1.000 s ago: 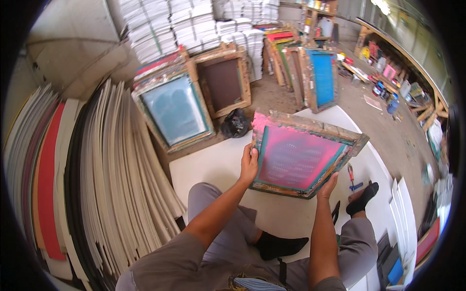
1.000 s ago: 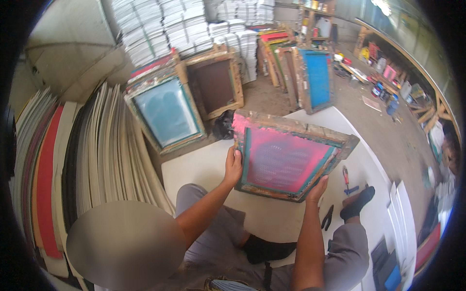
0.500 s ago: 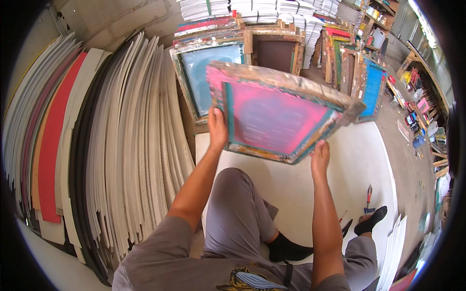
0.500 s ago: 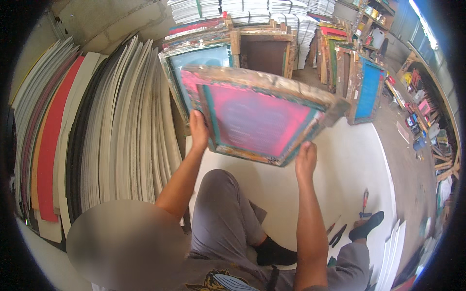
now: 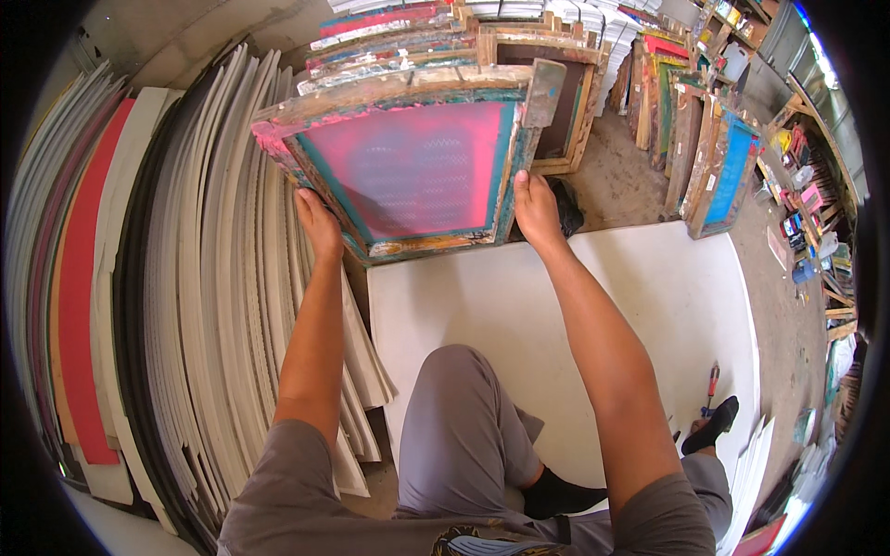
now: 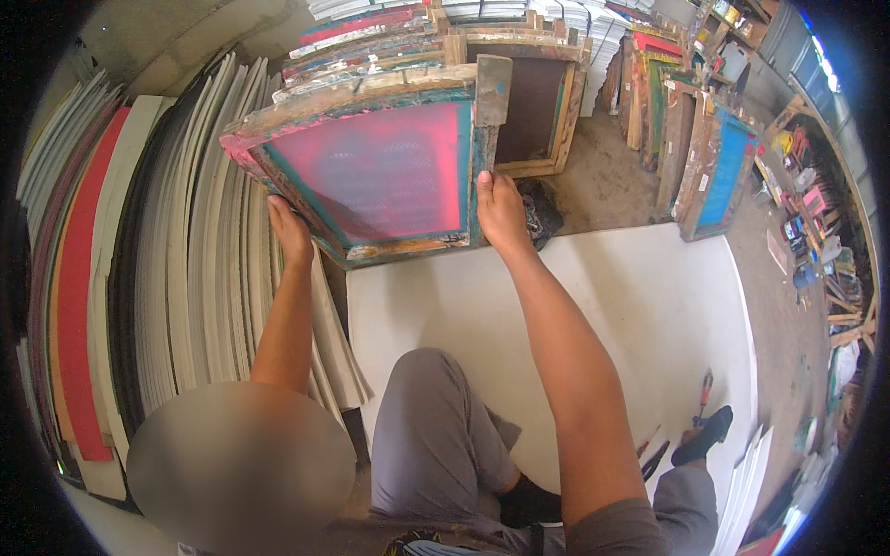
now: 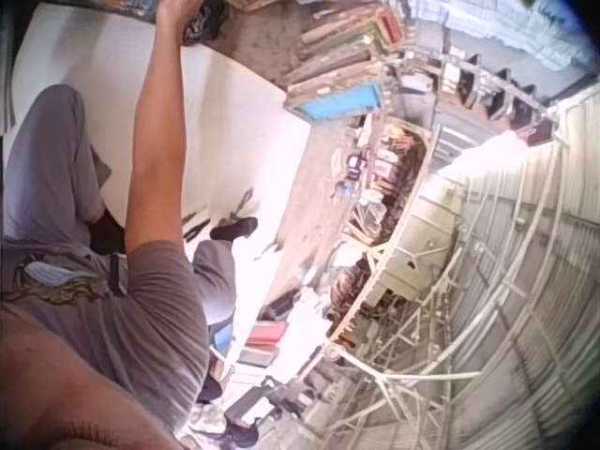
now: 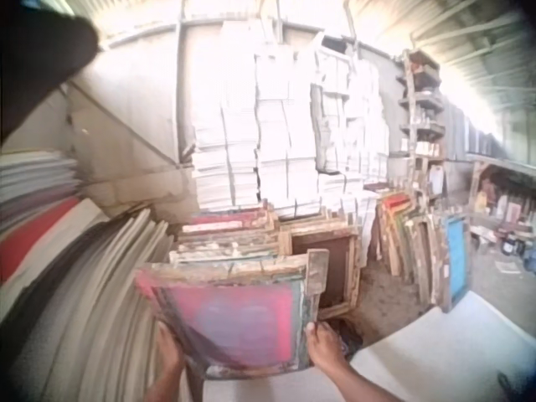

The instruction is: The person sits on the floor and uses a screwdriver and pliers to remove staples and debris from the frame of a pink screen. They then place the screen aside and pick up a blue screen, continuing to scrape and remove staples from its frame using the same tools.

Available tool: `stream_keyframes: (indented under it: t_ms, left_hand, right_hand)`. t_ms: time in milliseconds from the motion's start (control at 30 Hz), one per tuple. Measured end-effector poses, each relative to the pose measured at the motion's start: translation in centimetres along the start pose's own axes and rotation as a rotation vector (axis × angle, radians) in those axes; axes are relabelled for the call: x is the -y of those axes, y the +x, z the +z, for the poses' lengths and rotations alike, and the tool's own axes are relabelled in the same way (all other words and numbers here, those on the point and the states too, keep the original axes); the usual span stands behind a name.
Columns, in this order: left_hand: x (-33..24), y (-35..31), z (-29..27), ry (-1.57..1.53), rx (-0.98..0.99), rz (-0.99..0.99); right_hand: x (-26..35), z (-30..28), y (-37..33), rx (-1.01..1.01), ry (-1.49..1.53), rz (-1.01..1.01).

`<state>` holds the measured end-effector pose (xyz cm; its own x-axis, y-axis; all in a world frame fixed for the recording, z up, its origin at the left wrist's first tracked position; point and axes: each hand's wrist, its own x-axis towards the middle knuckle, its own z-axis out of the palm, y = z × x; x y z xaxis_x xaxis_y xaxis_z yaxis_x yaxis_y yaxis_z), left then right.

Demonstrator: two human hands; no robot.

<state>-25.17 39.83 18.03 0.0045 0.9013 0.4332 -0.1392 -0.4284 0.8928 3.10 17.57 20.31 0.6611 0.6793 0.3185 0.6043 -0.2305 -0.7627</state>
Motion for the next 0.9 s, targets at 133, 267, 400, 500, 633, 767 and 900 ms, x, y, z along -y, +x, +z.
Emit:
stream_keyframes:
  t_ms: [133,267,400,500,633,767,900]
  left_hand:
    - [2.7,1.1,-0.1,-0.025,0.004,-0.001]
    - [4.4,1.1,0.4,-0.014,0.021,0.051]
    - [6.2,0.5,-0.1,0.043,0.102,-0.076]
    - [5.9,0.3,0.0,0.098,0.101,0.001]
    - [6.5,0.7,0.5,0.152,0.076,-0.025]
    - [6.2,1.2,1.4,0.221,0.037,0.014]
    - [6.9,2.4,2.4,0.296,0.041,-0.026]
  right_hand:
    - [-0.9,2.0,1.5,0.012,0.031,-0.001]
    - [-2.6,3.4,2.0,0.011,0.067,0.012]
    - [-4.7,4.3,2.3,0.031,0.022,0.065]
    - [-4.1,4.5,2.5,0.056,0.061,0.104]
    - [-4.7,5.3,4.0,0.019,0.027,0.068]
    - [-3.8,5.6,5.6,0.074,0.033,0.100]
    - [-4.8,6.2,7.3,0.091,0.016,0.111]
